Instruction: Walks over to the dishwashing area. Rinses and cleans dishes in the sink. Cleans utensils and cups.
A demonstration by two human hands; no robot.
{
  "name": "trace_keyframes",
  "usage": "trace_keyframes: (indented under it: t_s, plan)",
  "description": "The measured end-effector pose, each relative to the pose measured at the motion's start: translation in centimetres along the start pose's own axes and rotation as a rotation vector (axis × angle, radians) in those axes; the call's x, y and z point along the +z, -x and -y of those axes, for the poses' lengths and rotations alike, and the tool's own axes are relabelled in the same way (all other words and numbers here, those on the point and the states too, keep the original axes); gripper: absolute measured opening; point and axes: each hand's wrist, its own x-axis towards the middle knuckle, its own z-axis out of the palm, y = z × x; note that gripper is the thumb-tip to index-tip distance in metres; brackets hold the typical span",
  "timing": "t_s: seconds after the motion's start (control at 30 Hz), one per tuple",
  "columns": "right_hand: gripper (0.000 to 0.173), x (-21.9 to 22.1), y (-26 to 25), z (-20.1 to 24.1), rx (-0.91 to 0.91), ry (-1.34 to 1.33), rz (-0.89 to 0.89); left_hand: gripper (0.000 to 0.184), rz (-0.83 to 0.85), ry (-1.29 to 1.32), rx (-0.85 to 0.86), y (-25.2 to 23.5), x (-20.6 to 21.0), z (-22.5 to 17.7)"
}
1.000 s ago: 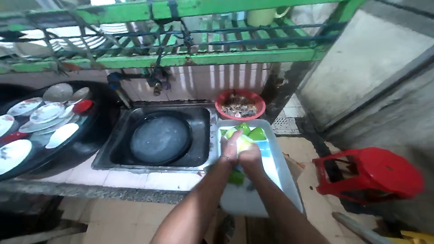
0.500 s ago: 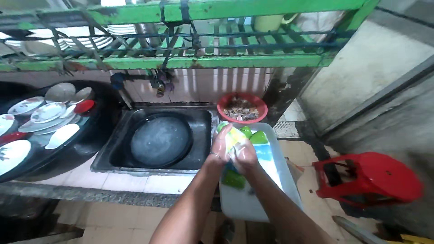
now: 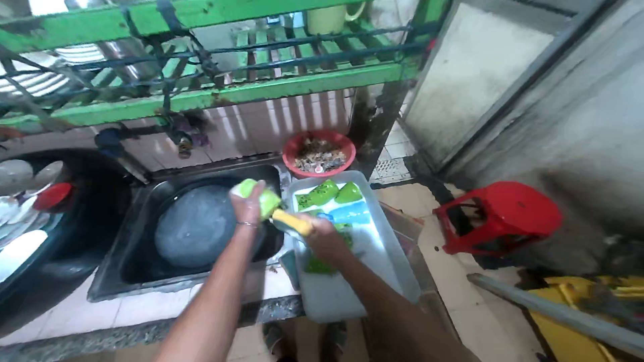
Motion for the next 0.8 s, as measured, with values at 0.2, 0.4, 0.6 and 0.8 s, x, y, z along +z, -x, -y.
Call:
trace_keyframes:
  t_s: [0.2, 0.4, 0.6, 0.8]
  plan:
    - [0.051, -7.3, 5.9, -1.2, 0.411, 0.815, 0.056, 0.05, 0.126, -0.625, 0.221, 1.9, -1.7, -3.7]
    - [0.061, -6.5, 4.5, -8.4, 0.471, 0.799, 0.31, 0.088, 0.654, -1.089, 0.116, 11.2, 8.2, -0.6]
    - [0.045, -8.8, 5.8, -2.3, 0.581, 0.266, -0.122, 0.077, 0.574, -0.281, -0.063, 10.5, 6.7, 0.9]
    - [0.057, -5.5, -0.1, -1.5, 0.15, 0.134, -0.305, 0.043, 0.393, 0.064, 0.069, 14.0, 9.7, 0.8]
